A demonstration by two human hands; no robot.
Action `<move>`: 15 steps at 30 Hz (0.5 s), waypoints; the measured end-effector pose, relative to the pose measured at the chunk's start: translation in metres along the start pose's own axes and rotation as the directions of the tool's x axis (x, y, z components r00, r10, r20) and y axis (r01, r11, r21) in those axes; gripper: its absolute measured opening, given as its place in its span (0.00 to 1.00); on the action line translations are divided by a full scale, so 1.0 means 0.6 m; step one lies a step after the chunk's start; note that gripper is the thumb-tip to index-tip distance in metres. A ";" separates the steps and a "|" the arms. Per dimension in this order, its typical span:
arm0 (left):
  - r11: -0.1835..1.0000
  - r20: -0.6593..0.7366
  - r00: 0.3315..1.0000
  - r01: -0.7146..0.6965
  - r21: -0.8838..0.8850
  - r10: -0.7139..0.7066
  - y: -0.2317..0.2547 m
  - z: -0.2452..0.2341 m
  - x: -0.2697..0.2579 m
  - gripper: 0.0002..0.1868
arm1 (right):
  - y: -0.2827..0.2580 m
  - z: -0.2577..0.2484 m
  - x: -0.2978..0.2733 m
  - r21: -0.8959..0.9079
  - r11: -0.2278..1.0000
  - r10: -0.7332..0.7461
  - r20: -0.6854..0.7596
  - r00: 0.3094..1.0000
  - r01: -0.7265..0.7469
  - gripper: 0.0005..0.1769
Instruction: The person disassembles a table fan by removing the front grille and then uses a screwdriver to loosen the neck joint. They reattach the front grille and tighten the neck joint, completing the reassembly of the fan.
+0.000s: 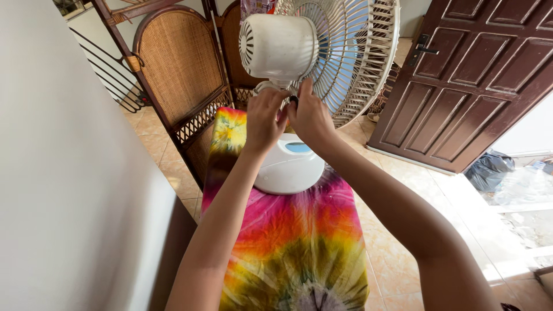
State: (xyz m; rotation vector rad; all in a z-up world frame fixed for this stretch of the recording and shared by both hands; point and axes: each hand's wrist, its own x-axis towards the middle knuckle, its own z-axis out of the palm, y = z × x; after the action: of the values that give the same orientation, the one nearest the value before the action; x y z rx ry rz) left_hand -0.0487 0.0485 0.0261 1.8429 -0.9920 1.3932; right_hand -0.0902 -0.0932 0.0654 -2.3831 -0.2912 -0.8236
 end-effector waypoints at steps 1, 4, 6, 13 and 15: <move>1.000 0.002 1.000 -0.015 0.013 0.015 0.006 0.001 0.004 0.14 | 0.001 0.002 -0.002 0.004 1.000 -0.010 -0.020 1.000 0.010 0.20; 0.999 0.012 0.999 -0.044 0.027 0.044 0.013 0.008 0.016 0.12 | 0.004 0.006 -0.007 0.047 0.999 -0.022 -0.068 0.997 0.025 0.20; 0.999 0.027 0.999 -0.044 0.007 0.044 0.006 0.006 0.021 0.12 | 0.007 0.003 -0.011 0.121 0.993 -0.007 -0.087 0.996 0.017 0.20; 0.992 0.053 0.992 -0.117 0.047 0.114 -0.002 -0.004 0.013 0.13 | 0.000 0.004 -0.033 0.337 0.893 0.292 0.069 0.954 -0.298 0.20; 0.994 0.053 0.993 -0.102 0.031 0.101 -0.006 -0.009 0.011 0.14 | 0.000 0.018 -0.041 0.143 0.990 0.019 -0.106 0.994 -0.004 0.18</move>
State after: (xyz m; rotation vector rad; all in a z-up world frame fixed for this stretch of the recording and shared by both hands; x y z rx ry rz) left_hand -0.0474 0.0536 0.0340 1.8846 -1.1085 1.4362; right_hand -0.1042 -0.0870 0.0430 -2.1980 -0.2831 -0.8912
